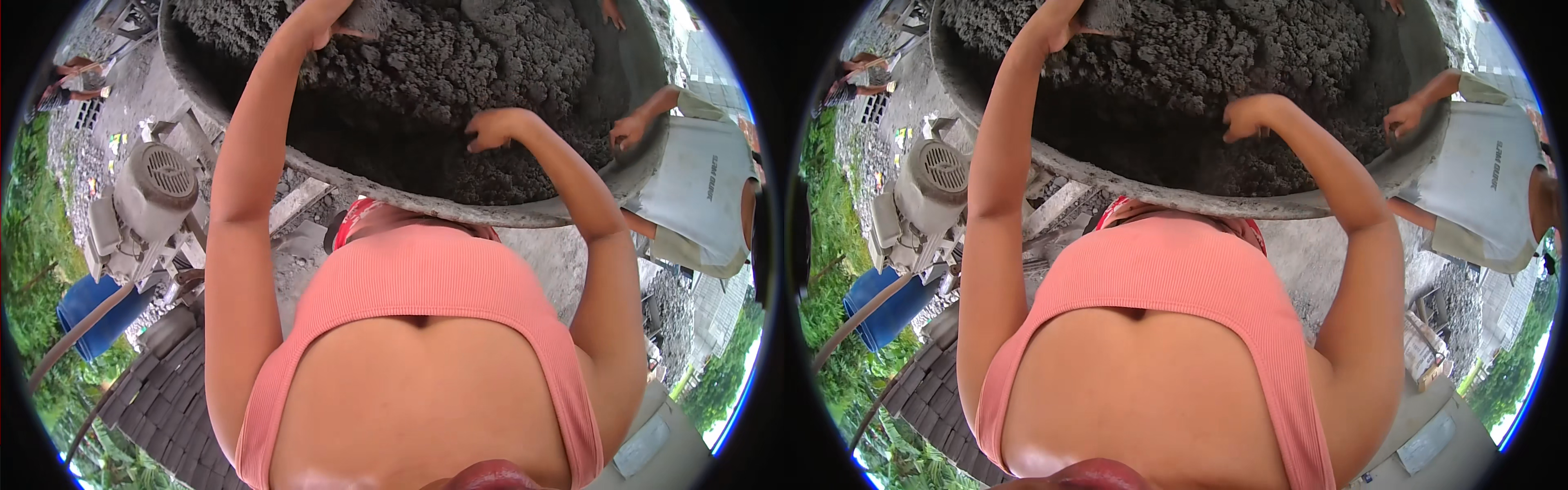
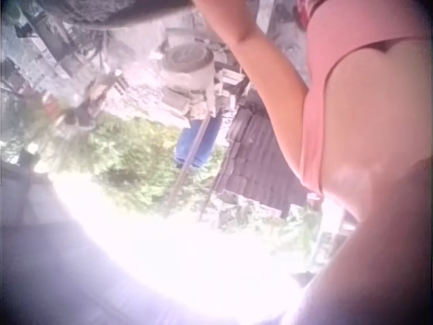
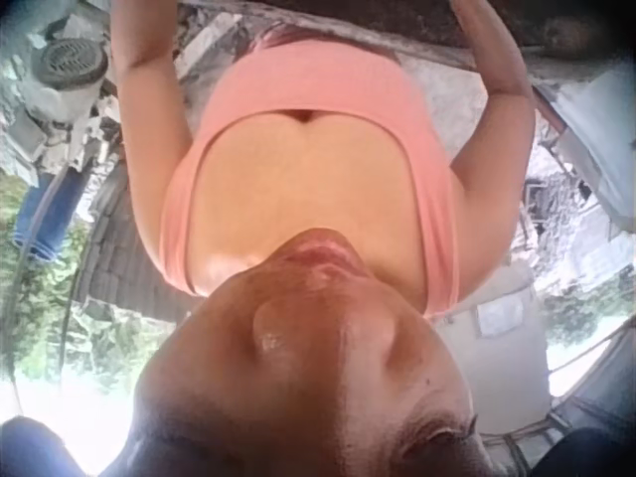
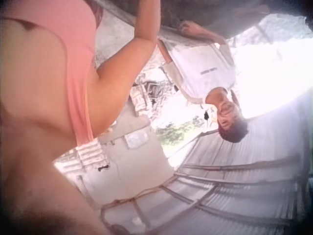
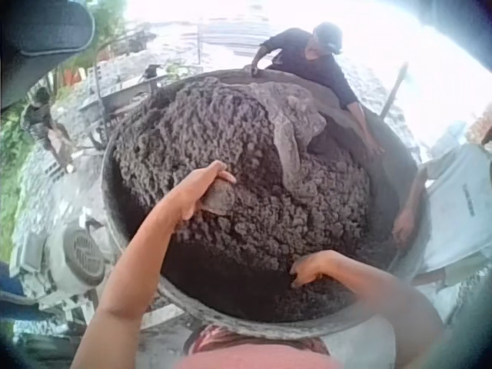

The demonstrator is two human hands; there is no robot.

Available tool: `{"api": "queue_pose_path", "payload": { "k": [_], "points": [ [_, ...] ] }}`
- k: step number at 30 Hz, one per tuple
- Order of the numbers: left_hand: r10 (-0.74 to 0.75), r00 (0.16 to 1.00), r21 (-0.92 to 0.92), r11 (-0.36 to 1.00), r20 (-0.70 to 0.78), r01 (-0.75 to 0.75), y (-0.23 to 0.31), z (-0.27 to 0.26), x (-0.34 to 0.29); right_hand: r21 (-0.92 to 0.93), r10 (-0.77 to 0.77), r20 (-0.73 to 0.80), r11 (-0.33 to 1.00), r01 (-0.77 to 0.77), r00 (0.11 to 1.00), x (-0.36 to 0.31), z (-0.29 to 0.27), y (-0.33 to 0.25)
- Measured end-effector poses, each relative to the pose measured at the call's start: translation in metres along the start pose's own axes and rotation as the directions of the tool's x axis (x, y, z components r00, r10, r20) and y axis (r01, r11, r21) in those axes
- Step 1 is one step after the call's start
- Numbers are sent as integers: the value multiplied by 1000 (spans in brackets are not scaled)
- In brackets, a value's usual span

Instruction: The person uses their hands to mix and manipulate wet concrete aggregate inside a large rotating metal drum. The person reaches into the mixture, spreading and turning the material by hand.

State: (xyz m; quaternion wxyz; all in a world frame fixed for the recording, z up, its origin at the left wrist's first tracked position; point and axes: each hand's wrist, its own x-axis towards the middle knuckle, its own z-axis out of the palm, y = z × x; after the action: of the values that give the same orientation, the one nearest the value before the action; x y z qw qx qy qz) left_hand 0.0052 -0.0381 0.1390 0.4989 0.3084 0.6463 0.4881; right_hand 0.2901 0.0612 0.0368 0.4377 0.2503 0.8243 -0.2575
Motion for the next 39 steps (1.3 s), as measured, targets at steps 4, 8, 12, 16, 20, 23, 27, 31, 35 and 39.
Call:
{"api": "queue_pose_path", "payload": {
  "k": [4, 8, 12, 16, 20, 23, 27, 31, 35, 39],
  "points": [
    [47, 989, 101, 993, 143, -62, 11, 15, -42, -77, 97, 21, 993, -95, 995, 4, 40, 7],
    [211, 952, -186, 967, 221, -171, 16, 13, -58, -21, 56, -104, 998, -59, 993, -44, 47, 20],
    [365, 930, 45, 929, 52, -367, 55, 5, -109, -41, 107, -170, 992, -115, 980, -101, 2, 40],
    [542, 840, -71, 838, 2, -541, 61, 10, -117, 334, 20, -728, 883, 330, 685, -97, 7, 57],
    [523, 852, -71, 849, -34, -524, 65, 16, -122, 139, 43, -900, 971, 192, 433, -85, 26, 37],
    [388, 917, -40, 922, 96, -386, 57, -6, -124, 208, 129, -871, 971, 118, 474, -99, 30, 47],
    [407, 914, -133, 905, -11, -404, 45, -13, -135, 490, 302, -788, 835, 249, 537, -134, 33, 75],
    [354, 926, -153, 916, -134, -372, 42, -20, -138, 465, 318, -856, 817, 340, 408, -172, 36, 64],
    [288, 957, -169, 942, -42, -291, 42, -30, -109, 362, 258, -905, 884, 296, 338, -176, 50, 9],
    [155, 985, -190, 972, 79, -138, 30, -43, -55, 208, 214, -951, 977, -52, 223, -155, 53, -35]
  ]
}}
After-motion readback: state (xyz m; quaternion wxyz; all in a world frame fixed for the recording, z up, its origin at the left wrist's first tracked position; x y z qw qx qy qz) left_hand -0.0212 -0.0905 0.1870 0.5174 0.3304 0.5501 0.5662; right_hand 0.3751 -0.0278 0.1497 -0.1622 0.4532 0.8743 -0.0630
